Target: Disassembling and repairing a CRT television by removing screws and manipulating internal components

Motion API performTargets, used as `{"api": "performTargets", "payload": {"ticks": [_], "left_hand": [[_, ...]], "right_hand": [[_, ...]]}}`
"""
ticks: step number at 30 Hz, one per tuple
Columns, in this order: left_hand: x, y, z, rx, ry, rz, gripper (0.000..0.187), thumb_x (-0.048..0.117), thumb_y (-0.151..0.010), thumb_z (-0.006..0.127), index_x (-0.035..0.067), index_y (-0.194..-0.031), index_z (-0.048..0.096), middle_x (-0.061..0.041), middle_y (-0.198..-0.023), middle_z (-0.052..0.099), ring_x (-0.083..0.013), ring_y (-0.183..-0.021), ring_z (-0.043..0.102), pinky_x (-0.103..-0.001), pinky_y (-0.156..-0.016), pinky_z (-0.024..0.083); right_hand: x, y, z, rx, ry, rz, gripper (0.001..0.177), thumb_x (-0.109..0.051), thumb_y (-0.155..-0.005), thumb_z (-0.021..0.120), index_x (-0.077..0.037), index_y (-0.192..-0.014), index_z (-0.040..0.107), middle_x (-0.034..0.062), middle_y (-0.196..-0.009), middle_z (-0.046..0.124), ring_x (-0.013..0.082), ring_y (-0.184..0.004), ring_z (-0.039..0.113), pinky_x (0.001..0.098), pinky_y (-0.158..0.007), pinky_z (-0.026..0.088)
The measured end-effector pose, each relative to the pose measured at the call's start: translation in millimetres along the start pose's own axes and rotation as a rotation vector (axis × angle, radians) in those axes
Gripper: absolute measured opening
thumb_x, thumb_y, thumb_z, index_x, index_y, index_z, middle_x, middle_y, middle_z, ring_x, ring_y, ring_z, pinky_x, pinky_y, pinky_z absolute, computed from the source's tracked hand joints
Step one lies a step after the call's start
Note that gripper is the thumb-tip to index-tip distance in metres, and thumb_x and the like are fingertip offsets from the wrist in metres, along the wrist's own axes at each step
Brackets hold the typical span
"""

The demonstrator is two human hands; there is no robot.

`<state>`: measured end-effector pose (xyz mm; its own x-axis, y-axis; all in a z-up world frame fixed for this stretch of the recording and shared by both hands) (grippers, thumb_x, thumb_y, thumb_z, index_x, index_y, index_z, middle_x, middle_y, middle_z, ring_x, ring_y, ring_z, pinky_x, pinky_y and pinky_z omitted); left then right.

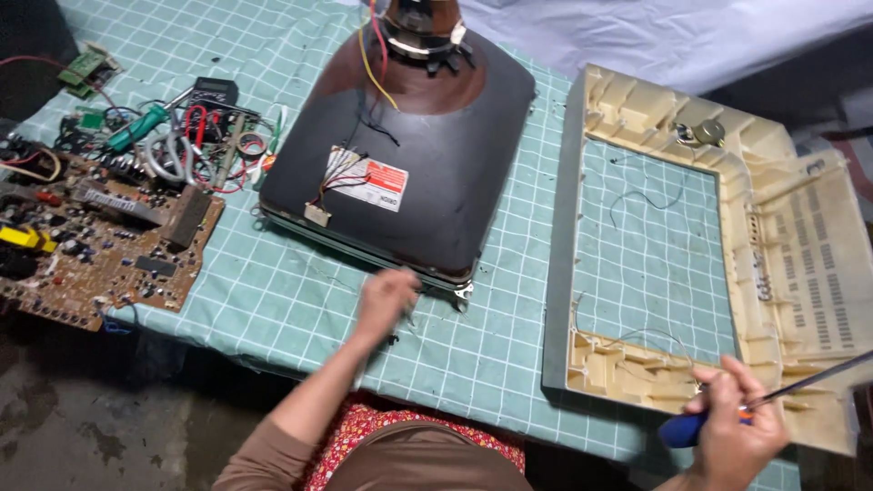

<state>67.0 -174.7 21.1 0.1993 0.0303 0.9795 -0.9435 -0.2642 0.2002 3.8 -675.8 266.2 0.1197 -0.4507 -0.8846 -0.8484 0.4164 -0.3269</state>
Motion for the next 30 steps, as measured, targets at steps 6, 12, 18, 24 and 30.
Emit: {"api": "performTargets", "payload": {"ticks": [6, 12, 18, 24, 30], "left_hand": [[76, -35, -218, 0.721, -0.421, 0.474, 0.03, 0.021, -0.106, 0.05, 0.001, -0.124, 0.063, -0.021, -0.113, 0.067, -0.0374, -0.1, 0.062, -0.047, -0.088, 0.046], [-8, -120, -284, 0.585, -0.695, 0.234, 0.035, 0.028, -0.104, 0.037, 0.008, -0.109, 0.065, -0.03, -0.102, 0.068, -0.055, -0.1, 0.06, -0.061, -0.084, 0.04], [-30, -139, -298, 0.516, -0.768, 0.144, 0.037, 0.028, -0.1, 0.038, 0.005, -0.084, 0.062, -0.033, -0.092, 0.066, -0.0598, -0.09, 0.056, -0.064, -0.076, 0.036], [-50, -150, -299, 0.422, -0.886, 0.135, 0.044, 0.031, -0.107, 0.032, 0.002, -0.1, 0.064, -0.032, -0.102, 0.068, -0.0586, -0.095, 0.06, -0.064, -0.083, 0.04], [-39, -110, -269, 0.343, -0.814, 0.036, 0.049, 0.032, -0.107, 0.026, 0.0, -0.101, 0.063, -0.034, -0.102, 0.067, -0.0588, -0.094, 0.06, -0.062, -0.084, 0.041]], "right_hand": [[-5, 49, 101, -0.218, -0.202, 0.154, 0.022, -0.007, -0.104, 0.059, 0.0, -0.123, 0.067, 0.0133, -0.091, 0.072, 0.0105, -0.051, 0.05, 0.0262, -0.047, 0.048], [-9, 74, 172, -0.476, -0.19, 0.135, 0.023, -0.007, -0.098, 0.062, 0.001, -0.117, 0.071, 0.0164, -0.083, 0.076, 0.0134, -0.046, 0.052, 0.0234, -0.049, 0.048], [12, 84, 180, -0.514, -0.193, 0.18, 0.023, -0.011, -0.098, 0.063, 0.001, -0.115, 0.072, 0.0193, -0.082, 0.074, 0.014, -0.044, 0.05, 0.0255, -0.046, 0.047], [22, 98, 182, -0.511, -0.19, 0.263, 0.022, -0.011, -0.099, 0.064, 0.002, -0.115, 0.073, 0.0222, -0.081, 0.073, 0.0155, -0.047, 0.05, 0.0267, -0.048, 0.047], [33, 99, 182, -0.497, -0.204, 0.302, 0.023, -0.01, -0.099, 0.064, 0.003, -0.116, 0.073, 0.0247, -0.08, 0.073, 0.0166, -0.046, 0.05, 0.0269, -0.049, 0.046]]}}
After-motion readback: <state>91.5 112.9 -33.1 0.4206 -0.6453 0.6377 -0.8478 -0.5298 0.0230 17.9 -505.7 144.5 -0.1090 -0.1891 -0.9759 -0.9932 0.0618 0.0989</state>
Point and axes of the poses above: each hand's wrist, its own y-axis away from the middle knuckle, its own z-axis out of the palm, x = y × z, the point moved 10 cm from there along -y, towards the middle knuckle
